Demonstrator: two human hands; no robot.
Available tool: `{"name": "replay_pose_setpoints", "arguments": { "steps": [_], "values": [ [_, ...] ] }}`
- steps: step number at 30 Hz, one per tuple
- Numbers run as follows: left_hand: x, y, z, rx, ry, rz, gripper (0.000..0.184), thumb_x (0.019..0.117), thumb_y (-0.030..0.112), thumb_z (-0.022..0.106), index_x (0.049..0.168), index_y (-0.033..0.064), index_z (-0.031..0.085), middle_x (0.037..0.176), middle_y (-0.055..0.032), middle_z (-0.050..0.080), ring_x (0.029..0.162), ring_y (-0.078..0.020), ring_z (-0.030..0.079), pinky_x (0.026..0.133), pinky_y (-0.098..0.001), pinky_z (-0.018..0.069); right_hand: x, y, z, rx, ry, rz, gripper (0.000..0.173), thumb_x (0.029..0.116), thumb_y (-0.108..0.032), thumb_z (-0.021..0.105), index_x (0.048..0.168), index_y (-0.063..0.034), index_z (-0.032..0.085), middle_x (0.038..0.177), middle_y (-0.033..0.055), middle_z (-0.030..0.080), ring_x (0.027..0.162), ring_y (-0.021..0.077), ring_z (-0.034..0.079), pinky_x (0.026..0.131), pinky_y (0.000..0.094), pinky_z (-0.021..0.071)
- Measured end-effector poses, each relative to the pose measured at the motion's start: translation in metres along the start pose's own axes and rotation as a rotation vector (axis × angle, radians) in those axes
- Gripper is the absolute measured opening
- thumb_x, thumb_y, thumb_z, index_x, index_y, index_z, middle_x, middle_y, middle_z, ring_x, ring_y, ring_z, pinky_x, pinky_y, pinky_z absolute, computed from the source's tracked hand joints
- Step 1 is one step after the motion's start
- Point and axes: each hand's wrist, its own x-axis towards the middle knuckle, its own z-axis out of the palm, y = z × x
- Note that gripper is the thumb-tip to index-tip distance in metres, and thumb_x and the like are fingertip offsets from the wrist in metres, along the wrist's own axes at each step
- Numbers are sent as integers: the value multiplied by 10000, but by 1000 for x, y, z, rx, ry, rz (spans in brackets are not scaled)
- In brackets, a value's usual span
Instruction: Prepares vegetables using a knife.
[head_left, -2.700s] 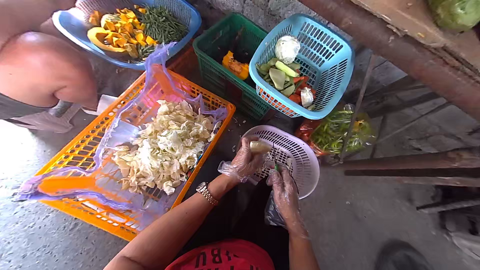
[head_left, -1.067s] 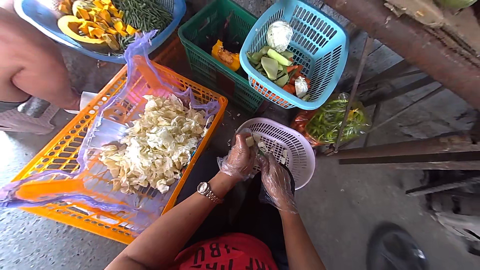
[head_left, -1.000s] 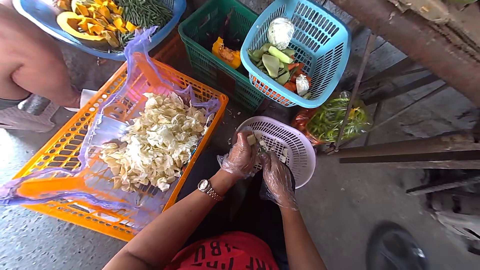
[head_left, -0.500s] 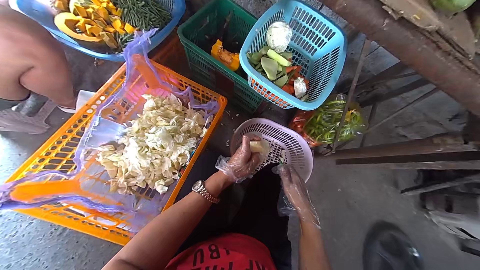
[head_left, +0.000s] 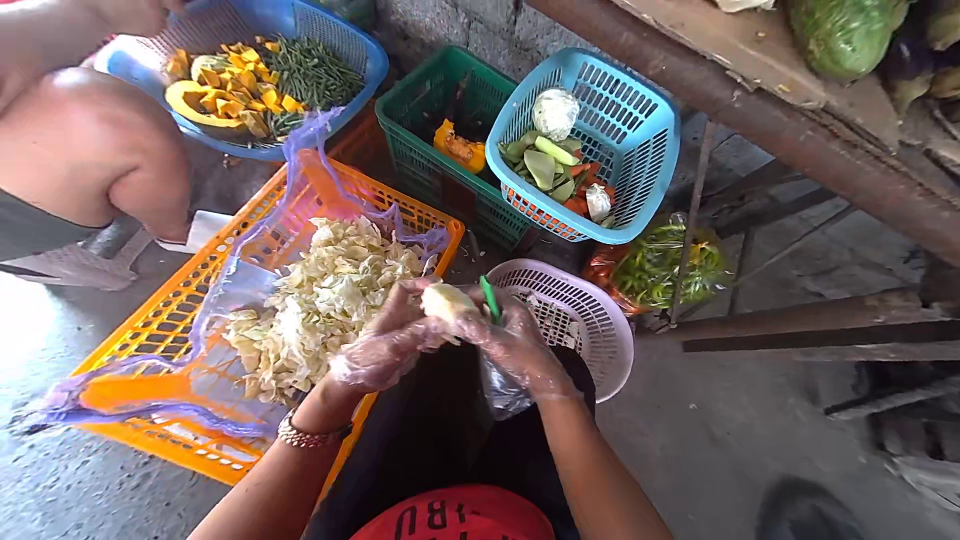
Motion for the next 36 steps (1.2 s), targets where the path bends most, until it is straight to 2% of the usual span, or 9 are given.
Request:
{"name": "replay_pose_setpoints", "arguments": {
  "steps": [3, 5, 7, 10, 13, 17, 24, 30, 36],
  "values": [
    [-27, 12, -20, 35, 370, -19, 277, 976, 291, 571, 1205, 135, 560, 986, 54, 702, 872, -57, 676, 757, -243, 583, 28, -1, 50, 160, -116, 52, 351, 898, -99, 720, 1201, 30, 598, 971, 79, 651, 873, 82, 630, 829, 265, 546],
    [-43, 12, -34, 183, 479, 31, 452, 1042, 400, 443, 1342, 65, 478, 1048, 45, 642, 922, -44, 634, 792, -236, 556, 41, 3, 85, 306, -120, 115, 304, 910, -37, 691, 1183, 37, 580, 938, 76, 643, 845, 78, 625, 810, 248, 544],
    [-54, 12, -43, 222, 561, 58, 681, 968, 526, 541, 1412, 28, 404, 1130, 15, 630, 992, -68, 632, 817, -259, 555, 48, 5, 114, 407, -110, 194, 248, 941, -32, 655, 1162, 37, 567, 892, 65, 631, 793, 69, 613, 760, 224, 537],
    [-63, 7, -46, 132, 699, 123, 615, 943, 271, 635, 1425, -2, 367, 1186, -51, 630, 1036, -104, 650, 896, -298, 567, 41, 3, 146, 372, -113, 261, 261, 967, -69, 649, 1186, 39, 557, 917, 83, 634, 797, 78, 621, 748, 232, 545],
    [-66, 8, -50, 58, 830, 139, 423, 985, 118, 518, 1372, -13, 407, 1052, -49, 658, 910, -94, 673, 827, -285, 585, 33, 10, 162, 251, -199, 191, 303, 1006, -116, 609, 1260, 47, 572, 1005, 90, 667, 875, 62, 636, 811, 228, 543],
    [-66, 15, -61, 27, 883, 97, 240, 1062, 98, 391, 1205, -24, 540, 950, -37, 659, 836, -86, 663, 788, -283, 582, 32, 9, 155, 150, -223, 117, 392, 1022, -168, 580, 1348, 40, 515, 1071, 99, 656, 921, 75, 637, 822, 239, 543],
    [-66, 22, -72, -93, 902, -29, 335, 1106, 202, 360, 1391, 48, 448, 1154, -84, 602, 934, -118, 634, 784, -288, 555, 31, 8, 132, 55, -215, 2, 383, 1075, -216, 400, 1330, 69, 422, 916, 27, 601, 750, 28, 578, 667, 188, 500],
    [-69, 33, -75, -164, 870, -70, 310, 1077, 99, 420, 1383, 69, 462, 1090, -80, 617, 865, -112, 635, 745, -263, 545, 31, 16, 117, 18, -236, -119, 352, 1078, -171, 321, 1247, 64, 522, 797, -55, 557, 666, -8, 537, 609, 149, 474],
    [-61, 35, -74, -282, 953, -70, 305, 1108, 224, 356, 1297, 56, 525, 1016, -59, 600, 832, -115, 591, 700, -262, 507, 18, 13, 128, -318, -240, -271, 439, 1066, -223, 423, 1312, 118, 547, 964, 105, 648, 803, 39, 593, 764, 219, 511]
  ]
}}
